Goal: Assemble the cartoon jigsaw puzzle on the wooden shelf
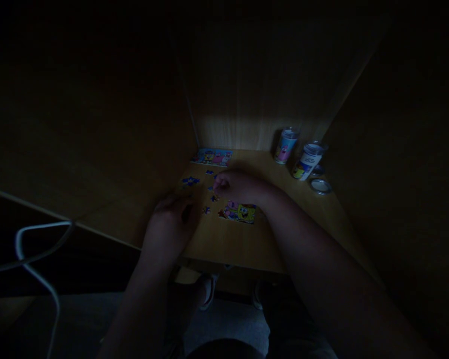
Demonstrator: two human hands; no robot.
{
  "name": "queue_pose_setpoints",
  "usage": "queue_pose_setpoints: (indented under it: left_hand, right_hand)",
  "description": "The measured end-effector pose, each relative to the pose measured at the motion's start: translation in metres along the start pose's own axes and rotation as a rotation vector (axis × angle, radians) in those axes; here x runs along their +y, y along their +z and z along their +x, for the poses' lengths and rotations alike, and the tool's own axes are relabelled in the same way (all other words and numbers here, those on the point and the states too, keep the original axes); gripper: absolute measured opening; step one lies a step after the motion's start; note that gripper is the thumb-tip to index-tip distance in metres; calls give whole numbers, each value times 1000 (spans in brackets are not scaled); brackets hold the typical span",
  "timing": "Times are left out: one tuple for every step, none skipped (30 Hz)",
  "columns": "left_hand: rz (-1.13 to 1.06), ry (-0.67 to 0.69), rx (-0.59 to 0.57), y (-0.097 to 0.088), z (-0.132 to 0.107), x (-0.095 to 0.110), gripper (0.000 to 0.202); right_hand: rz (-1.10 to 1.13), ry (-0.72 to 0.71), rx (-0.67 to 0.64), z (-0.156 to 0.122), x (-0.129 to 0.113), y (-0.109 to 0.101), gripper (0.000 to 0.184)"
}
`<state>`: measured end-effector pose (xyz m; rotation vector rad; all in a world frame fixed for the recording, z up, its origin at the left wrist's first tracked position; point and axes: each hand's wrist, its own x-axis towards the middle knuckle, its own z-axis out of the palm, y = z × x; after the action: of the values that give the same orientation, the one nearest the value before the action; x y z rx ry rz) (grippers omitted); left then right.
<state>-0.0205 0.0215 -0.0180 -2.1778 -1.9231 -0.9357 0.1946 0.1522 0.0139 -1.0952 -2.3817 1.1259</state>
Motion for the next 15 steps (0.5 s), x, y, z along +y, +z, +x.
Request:
queue_pose_setpoints:
  left_hand:
    - [-7,5,11,0,0,-1,14]
    - [-18,9,18,0,0,-2,14]
    - [-31,10,19,1,-1,-3,14]
    - [-44,8,14,1,-1,-4,14]
    - [-54,3,4,1,-1,-5,16]
    - [-60,-7,-7,1,-2,-5,17]
    - [-62,-22,-21,0,-2,-5,20]
    - [-57,-39,-36,0,-2,-4,22]
    - [-50,-58,-53,-1,-2,-3,24]
    - [-41,-75,-68,-1,-2,-2,26]
    - [-34,-89,-81,-2,-2,-1,28]
    - [-28,-99,-92,-3,-2,0,29]
    - [-24,-105,-97,-3,-2,1,30]
    - [-17,-110,-100,-4,-2,2,31]
    - [-9,-115,-104,-5,-2,2,32]
  right_hand:
    - [-7,-9,3,0,0,0,10]
    - [-15,-13,4,1,0,0,10]
    - [-25,-13,8,1,1,0,9]
    - [-37,-8,14,1,1,0,9]
    - [-50,-2,19,1,1,0,8]
    - [-63,5,22,1,1,0,8]
    - [-75,11,21,1,1,0,7]
    - [-87,19,14,1,2,0,7]
    - [-93,25,3,1,3,1,8]
    - [-94,28,-9,1,4,1,8]
    - [-92,28,-20,0,5,2,8]
    - [-87,26,-27,0,6,3,8]
    - [-78,23,-33,0,7,3,8]
    - [-68,21,-37,0,7,4,7]
    - [-60,18,-38,0,8,4,7]
